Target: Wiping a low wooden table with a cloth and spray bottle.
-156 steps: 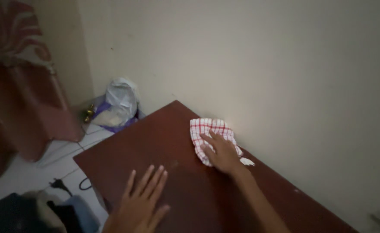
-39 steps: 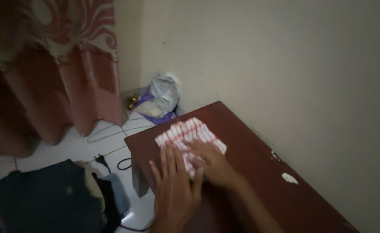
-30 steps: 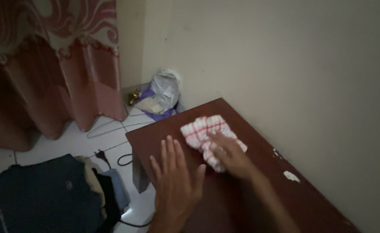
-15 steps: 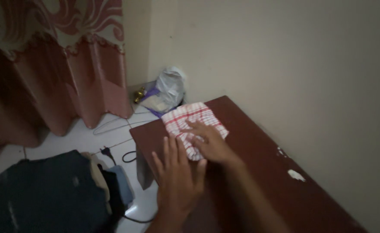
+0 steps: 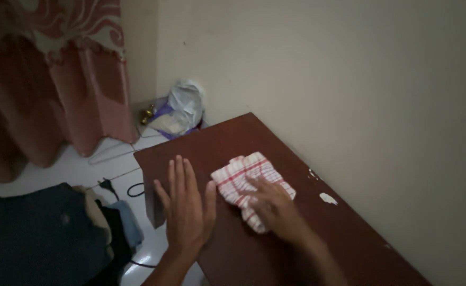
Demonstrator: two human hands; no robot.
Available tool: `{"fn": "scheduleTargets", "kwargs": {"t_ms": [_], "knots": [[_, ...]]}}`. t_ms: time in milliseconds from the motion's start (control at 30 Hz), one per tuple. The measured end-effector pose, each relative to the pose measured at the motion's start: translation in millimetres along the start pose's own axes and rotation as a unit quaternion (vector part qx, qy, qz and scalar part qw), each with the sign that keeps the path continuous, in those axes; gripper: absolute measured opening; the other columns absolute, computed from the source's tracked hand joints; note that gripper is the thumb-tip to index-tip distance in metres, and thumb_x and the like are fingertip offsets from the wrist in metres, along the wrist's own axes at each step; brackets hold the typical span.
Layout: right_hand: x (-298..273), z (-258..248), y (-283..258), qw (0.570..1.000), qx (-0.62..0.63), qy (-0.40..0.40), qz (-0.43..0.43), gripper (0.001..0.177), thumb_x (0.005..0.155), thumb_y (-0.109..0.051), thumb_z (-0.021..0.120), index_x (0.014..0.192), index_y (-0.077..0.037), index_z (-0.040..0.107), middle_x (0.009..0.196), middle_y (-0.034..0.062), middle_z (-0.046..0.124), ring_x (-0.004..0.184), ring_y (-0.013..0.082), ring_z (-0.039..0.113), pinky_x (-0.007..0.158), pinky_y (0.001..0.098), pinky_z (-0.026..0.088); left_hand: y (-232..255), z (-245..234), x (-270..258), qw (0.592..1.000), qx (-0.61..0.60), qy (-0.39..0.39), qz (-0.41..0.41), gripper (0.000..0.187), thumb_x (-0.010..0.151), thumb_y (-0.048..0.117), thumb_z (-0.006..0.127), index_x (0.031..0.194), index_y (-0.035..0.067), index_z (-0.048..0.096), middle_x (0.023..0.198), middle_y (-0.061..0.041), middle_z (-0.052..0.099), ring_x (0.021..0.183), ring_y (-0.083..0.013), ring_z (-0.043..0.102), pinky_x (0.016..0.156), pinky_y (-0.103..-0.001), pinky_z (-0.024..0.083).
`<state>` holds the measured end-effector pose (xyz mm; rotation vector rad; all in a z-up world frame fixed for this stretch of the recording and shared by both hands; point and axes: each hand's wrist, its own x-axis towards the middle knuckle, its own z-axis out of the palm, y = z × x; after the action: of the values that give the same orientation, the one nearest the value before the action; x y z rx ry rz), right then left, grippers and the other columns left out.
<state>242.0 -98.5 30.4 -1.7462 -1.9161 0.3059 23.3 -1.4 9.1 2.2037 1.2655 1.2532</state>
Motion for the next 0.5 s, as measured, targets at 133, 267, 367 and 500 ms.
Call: {"fn": "scheduleTargets", "kwargs": {"t_ms": [133, 267, 367, 500], "knots": [[32, 3, 24, 0.998, -0.037, 0.044, 0.032, 0.037, 0.101, -0.028, 0.058, 0.133, -0.017, 0.071, 0.158, 0.0146, 0.049, 0.15, 0.0385, 0.036, 0.122, 0.0532, 0.023, -3, 2, 2, 0.998, 0.039, -0.033, -0.024, 0.077, 0.105, 0.05, 0.039, 0.154, -0.009, 0.029, 0.164, -0.026, 0.025, 0.155, -0.0378, 0.016, 0.119, -0.067, 0.001], [74, 16, 27, 0.996, -0.015, 0.08, 0.044, 0.036, 0.1, -0.031, 0.061, 0.131, -0.018, 0.072, 0.155, 0.0163, 0.051, 0.147, 0.04, 0.041, 0.12, 0.0506, 0.031, -3, 2, 2, 0.999, 0.029, -0.033, -0.031, 0.077, 0.105, 0.051, 0.038, 0.153, -0.009, 0.028, 0.164, -0.027, 0.024, 0.154, -0.0386, 0.015, 0.117, -0.067, 0.0], [99, 31, 31, 0.994, -0.009, 0.1, 0.034, 0.034, 0.099, -0.032, 0.062, 0.129, -0.019, 0.072, 0.153, 0.0162, 0.054, 0.144, 0.041, 0.046, 0.118, 0.0489, 0.037, 2, -3, 2, 1.0, 0.018, 0.005, 0.005, 0.078, 0.104, 0.05, 0.038, 0.154, -0.009, 0.031, 0.165, -0.026, 0.026, 0.156, -0.0391, 0.017, 0.12, -0.067, 0.003], [121, 49, 29, 0.993, -0.032, 0.113, -0.02, 0.032, 0.099, -0.031, 0.064, 0.128, -0.023, 0.074, 0.151, 0.0153, 0.058, 0.139, 0.0418, 0.051, 0.114, 0.0515, 0.04, 2, 1, -1, 0.999, -0.011, 0.024, 0.019, 0.075, 0.103, 0.045, 0.042, 0.153, -0.01, 0.033, 0.164, -0.027, 0.029, 0.156, -0.0398, 0.02, 0.12, -0.067, 0.003]]}}
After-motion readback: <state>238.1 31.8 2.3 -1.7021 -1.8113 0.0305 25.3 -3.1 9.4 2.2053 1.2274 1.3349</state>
